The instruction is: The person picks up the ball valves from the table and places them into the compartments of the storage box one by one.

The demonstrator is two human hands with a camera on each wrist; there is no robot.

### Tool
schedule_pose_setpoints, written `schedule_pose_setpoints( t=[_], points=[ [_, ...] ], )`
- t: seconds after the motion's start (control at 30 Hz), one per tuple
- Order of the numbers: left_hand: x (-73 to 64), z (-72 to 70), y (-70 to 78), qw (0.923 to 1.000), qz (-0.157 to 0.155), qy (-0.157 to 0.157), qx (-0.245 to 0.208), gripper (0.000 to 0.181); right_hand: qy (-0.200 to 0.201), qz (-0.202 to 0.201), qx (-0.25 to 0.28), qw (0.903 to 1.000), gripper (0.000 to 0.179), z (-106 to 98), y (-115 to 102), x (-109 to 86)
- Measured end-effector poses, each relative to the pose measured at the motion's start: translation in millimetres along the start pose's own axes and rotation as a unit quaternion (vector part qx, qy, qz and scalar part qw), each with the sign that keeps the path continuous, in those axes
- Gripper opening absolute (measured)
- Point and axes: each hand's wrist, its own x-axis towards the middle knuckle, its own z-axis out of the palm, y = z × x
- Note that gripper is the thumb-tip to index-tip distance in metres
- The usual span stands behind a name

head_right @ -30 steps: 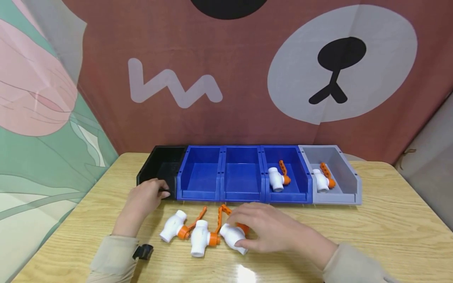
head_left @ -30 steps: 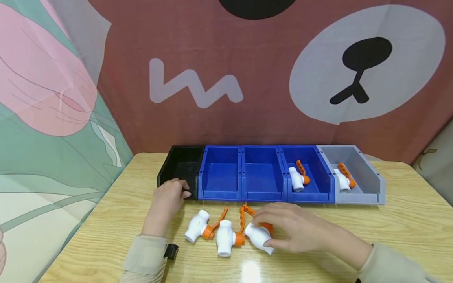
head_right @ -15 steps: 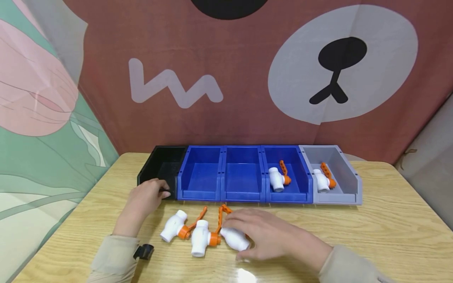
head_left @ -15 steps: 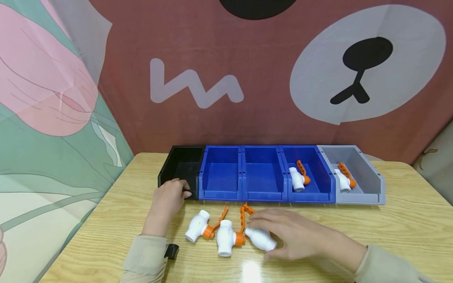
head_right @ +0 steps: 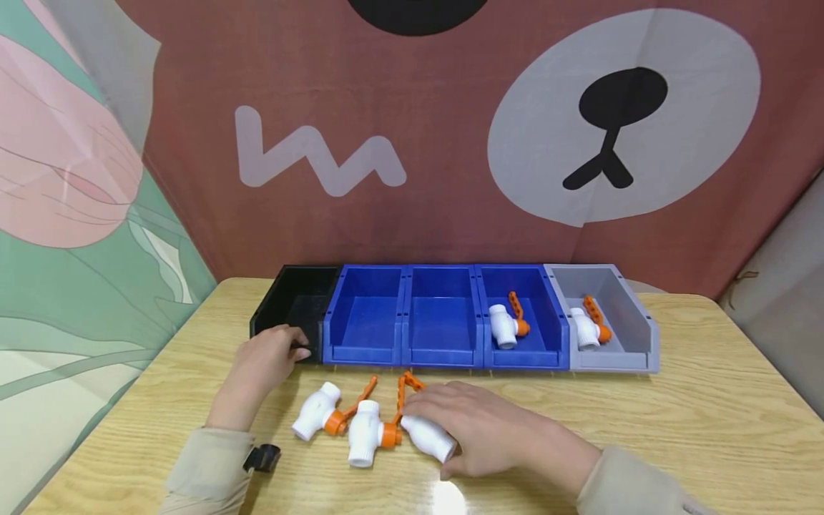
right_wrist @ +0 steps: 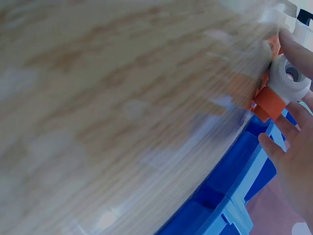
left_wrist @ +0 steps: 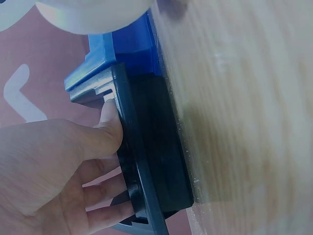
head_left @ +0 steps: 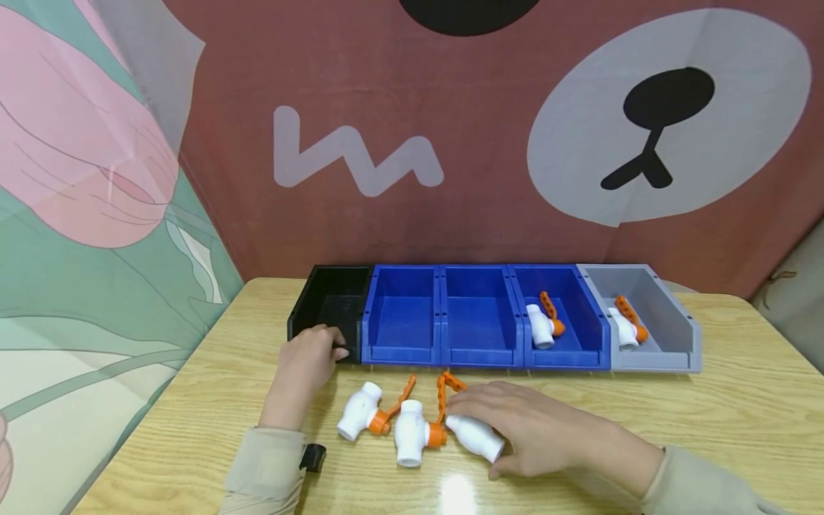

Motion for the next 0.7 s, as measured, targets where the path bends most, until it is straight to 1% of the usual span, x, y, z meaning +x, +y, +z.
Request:
schedule_pose_setpoints(
  t=[0.53,0.7],
  points=[
    [0.8,-1.0,2.0,0.9999,-0.009,-0.011,0.007,0.011,0.007,-0.001,-0.009,0.9999,0.079,0.2,-4.6,4.1],
    [1.2,-0.5,2.0,0.9999,-0.008,-0.009,0.006,0.011,0.010,-0.010,-0.022,0.9997,0.077,-0.6,-5.9,5.6]
  ],
)
